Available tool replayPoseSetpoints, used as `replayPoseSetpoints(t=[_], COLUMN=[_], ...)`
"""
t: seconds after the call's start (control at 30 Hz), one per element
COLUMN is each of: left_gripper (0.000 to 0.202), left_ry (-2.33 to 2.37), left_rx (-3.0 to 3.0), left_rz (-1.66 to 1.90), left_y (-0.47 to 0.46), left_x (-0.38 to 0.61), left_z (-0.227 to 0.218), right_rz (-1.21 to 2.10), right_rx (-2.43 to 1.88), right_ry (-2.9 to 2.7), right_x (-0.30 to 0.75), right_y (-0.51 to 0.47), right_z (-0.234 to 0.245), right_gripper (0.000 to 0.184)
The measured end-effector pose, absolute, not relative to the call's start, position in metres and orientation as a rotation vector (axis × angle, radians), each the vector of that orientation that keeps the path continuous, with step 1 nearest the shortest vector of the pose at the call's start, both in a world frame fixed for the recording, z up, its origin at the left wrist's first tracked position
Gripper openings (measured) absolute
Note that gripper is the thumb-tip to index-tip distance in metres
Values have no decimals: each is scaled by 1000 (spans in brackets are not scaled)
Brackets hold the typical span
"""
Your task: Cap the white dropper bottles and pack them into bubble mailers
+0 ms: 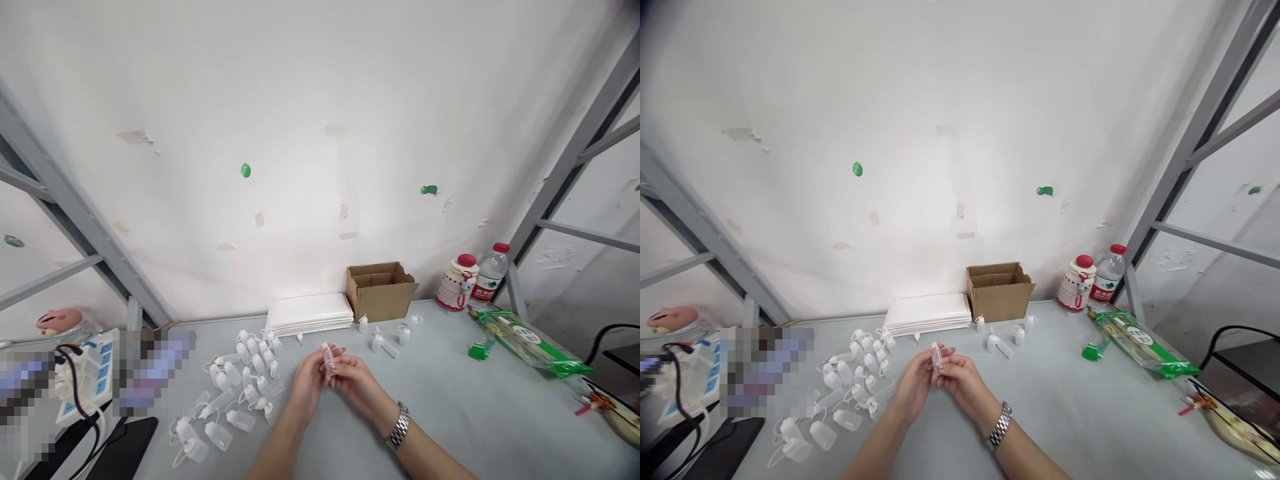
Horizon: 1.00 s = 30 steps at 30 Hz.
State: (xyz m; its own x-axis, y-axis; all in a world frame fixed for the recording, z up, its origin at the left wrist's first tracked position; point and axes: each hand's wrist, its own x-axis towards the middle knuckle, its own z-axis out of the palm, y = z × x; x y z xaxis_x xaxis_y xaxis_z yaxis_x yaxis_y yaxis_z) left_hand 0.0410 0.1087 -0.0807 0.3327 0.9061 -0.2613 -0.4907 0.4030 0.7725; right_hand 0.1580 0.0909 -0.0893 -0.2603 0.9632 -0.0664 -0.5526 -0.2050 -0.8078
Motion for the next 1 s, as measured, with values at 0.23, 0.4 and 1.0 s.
replayPoseSetpoints(t=[0.23, 0.4, 1.0], left_gripper=[27, 24, 31], left_ry=[719, 745, 603], left_rx=[545, 491, 506], left_rz=[950, 931, 969], left_y=[109, 107, 111], left_x=[39, 40, 38], left_z=[-79, -73, -80], right_rz=[1863, 1919, 1714], right_rx=[-555, -472, -639], right_ry=[-645, -574, -861], right_x=[152, 149, 156], right_y=[89, 86, 91], right_z=[-96, -97, -89], right_gripper=[14, 18, 26])
